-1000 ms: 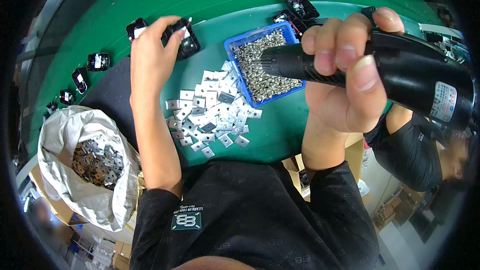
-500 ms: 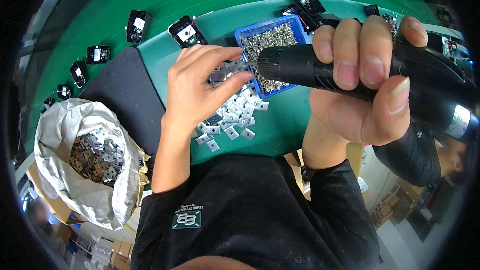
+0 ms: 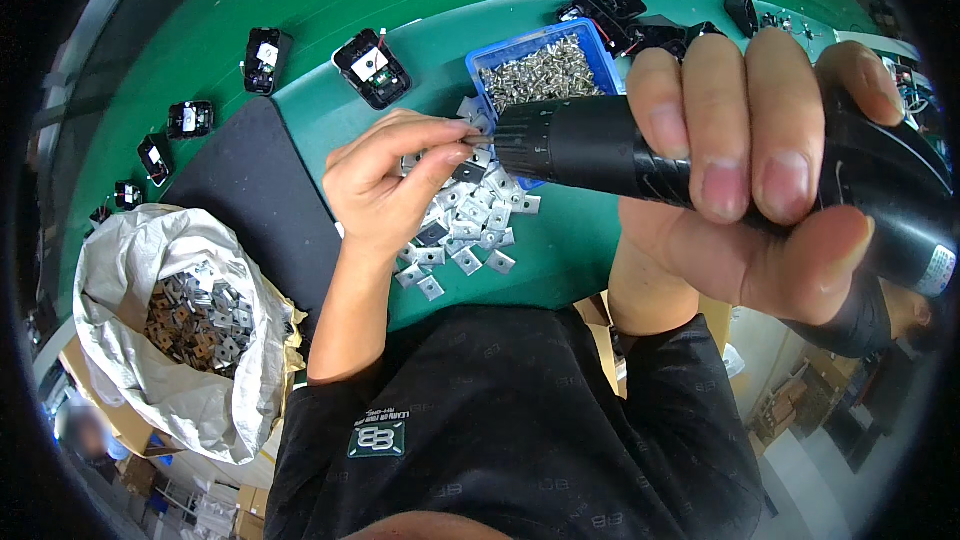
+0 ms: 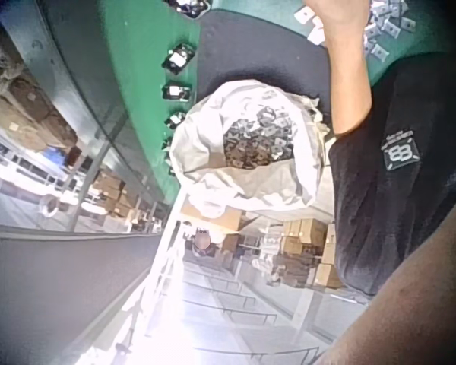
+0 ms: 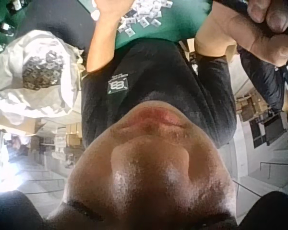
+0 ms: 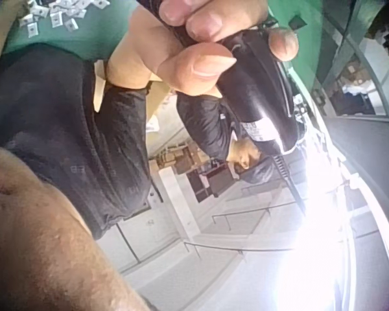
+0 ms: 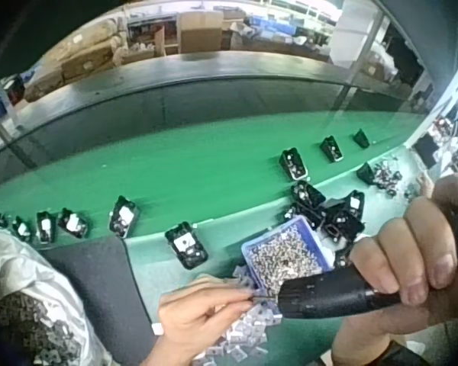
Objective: Manually assemble electronic components by inserting small pins or fasteners and securing them with a power screwdriver.
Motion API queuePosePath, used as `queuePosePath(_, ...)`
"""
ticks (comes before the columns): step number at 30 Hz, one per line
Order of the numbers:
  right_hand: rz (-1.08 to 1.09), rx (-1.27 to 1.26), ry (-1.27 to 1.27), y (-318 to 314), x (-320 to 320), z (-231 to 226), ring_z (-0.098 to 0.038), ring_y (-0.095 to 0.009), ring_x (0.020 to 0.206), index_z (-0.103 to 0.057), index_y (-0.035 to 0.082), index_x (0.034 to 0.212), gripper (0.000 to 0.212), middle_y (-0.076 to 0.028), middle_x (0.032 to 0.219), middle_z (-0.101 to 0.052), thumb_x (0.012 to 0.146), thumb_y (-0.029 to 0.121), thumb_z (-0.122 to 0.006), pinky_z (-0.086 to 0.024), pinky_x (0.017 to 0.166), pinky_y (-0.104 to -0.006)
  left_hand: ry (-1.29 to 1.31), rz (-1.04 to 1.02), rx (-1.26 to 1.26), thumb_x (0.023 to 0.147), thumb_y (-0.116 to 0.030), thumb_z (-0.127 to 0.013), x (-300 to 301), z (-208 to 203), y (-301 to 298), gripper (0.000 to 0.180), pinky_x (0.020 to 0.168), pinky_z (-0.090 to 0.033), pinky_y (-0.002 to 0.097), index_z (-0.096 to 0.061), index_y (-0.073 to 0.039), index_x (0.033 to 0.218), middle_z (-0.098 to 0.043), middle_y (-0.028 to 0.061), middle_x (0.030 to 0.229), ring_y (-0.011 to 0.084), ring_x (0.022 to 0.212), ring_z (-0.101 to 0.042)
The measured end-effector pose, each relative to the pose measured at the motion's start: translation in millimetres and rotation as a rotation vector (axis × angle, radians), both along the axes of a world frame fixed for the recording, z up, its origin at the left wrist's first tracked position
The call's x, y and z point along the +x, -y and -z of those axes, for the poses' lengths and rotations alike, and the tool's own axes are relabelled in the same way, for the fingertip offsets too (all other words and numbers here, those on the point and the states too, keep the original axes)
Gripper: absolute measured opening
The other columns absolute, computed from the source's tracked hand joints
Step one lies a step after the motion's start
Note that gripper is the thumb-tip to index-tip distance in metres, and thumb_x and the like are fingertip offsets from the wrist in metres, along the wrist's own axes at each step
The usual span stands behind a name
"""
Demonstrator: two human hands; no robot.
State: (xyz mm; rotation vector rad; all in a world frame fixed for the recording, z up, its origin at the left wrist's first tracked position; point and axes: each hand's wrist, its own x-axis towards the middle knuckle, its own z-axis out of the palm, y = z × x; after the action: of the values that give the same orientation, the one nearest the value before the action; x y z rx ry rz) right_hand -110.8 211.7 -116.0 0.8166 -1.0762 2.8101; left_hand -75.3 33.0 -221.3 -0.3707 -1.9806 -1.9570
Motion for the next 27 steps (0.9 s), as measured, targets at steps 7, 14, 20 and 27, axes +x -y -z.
queuePosePath(7,-0.032,-0.102,-0.003,3,5,-2,-0.056,-0.007,0.068,-0.056,0.013,0.106,0.039,0.006,0.078,-0.058,0.072,0.016,-0.077,-0.043,0.075,-0.0236,-0.22,0.031,0.056,0.065,-0.001,-0.08,-1,7,0,0.022,0.064,-0.05,0.0314,-0.067,0.003,0.082,-0.07,0.0114,0.077,0.022,0.068,-0.067)
queuePosePath(14,-0.05,-0.011,-0.029,3,6,2,-0.057,-0.007,0.07,-0.057,0.015,0.108,0.04,0.006,0.079,-0.059,0.073,0.016,-0.076,-0.043,0.076,-0.024,-0.315,-0.054,-0.016,0.067,-0.001,-0.08,-2,11,-3,0.028,0.063,-0.049,0.0294,-0.063,0.001,0.09,-0.071,0.0113,0.079,0.0227,0.072,-0.068)
queuePosePath(20,-0.131,0.055,-0.026,9,-4,5,-0.055,-0.007,0.07,-0.056,0.015,0.11,0.038,0.007,0.08,-0.058,0.076,0.019,-0.073,-0.042,0.076,-0.0247,-0.333,-0.125,-0.144,0.065,-0.006,-0.082,-6,10,8,0.035,0.063,-0.049,0.0279,-0.065,-0.001,0.095,-0.071,0.0083,0.083,0.0192,0.071,-0.068)
queuePosePath(27,-0.11,0.067,-0.019,27,-14,8,-0.053,-0.006,0.069,-0.056,0.015,0.109,0.035,0.007,0.079,-0.057,0.077,0.017,-0.069,-0.041,0.076,-0.0246,-0.08,-0.148,-0.21,0.059,-0.017,-0.087,-10,13,36,0.068,0.081,-0.054,0.0312,-0.058,0.001,0.117,-0.068,0.0138,0.107,0.0222,0.088,-0.068)
